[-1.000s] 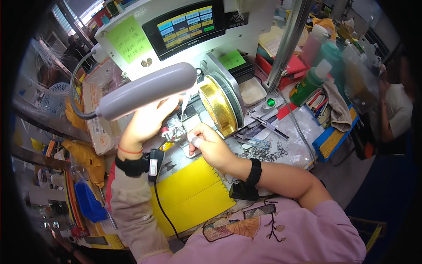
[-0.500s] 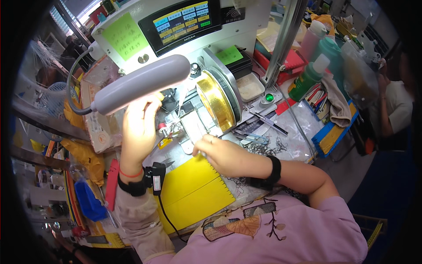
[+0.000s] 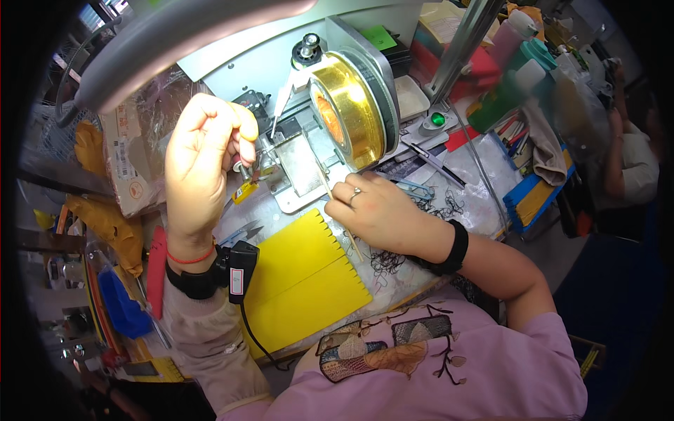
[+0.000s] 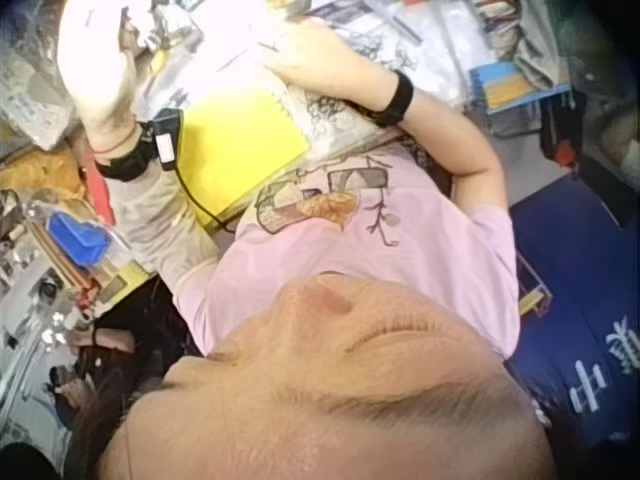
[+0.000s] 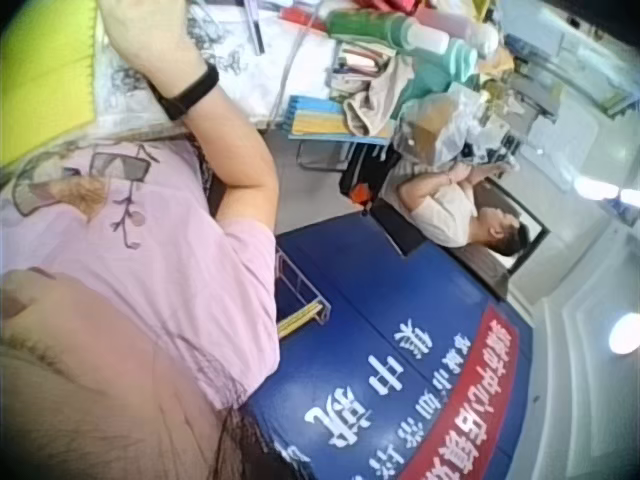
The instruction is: Operating a specialized crimping or processing machine to assemble small electronic parts and wires.
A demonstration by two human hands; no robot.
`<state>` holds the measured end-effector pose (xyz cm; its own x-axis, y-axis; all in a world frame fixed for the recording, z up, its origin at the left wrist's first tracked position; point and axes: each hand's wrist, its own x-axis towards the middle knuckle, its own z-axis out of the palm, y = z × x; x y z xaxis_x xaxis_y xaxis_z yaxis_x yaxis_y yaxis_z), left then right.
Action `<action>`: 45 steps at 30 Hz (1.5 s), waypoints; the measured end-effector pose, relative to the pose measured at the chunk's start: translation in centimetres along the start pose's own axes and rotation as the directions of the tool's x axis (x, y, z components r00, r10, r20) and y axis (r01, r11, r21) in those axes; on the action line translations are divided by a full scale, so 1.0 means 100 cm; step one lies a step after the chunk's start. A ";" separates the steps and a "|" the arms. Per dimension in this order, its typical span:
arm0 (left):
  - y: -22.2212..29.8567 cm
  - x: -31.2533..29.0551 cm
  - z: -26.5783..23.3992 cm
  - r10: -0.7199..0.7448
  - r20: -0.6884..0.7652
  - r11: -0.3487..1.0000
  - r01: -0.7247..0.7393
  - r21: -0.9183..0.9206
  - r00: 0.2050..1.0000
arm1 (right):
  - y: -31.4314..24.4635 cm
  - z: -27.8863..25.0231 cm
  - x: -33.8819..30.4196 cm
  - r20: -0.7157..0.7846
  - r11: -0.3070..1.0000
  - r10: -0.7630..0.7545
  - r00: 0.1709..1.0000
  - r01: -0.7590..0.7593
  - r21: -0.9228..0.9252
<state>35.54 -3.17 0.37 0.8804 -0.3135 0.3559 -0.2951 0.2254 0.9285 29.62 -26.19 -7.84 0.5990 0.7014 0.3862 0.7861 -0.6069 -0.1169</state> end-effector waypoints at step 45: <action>-0.002 -0.020 0.023 0.172 0.063 0.923 -0.183 0.338 0.983 | 0.100 -0.060 -0.091 0.004 0.832 0.426 0.905 -0.391 -0.393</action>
<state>32.99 -4.68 -0.29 0.7916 -0.3273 0.5160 -0.5590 -0.0469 0.8278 31.16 -40.84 -7.06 0.8775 0.3773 0.2962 0.3605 -0.9261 0.1115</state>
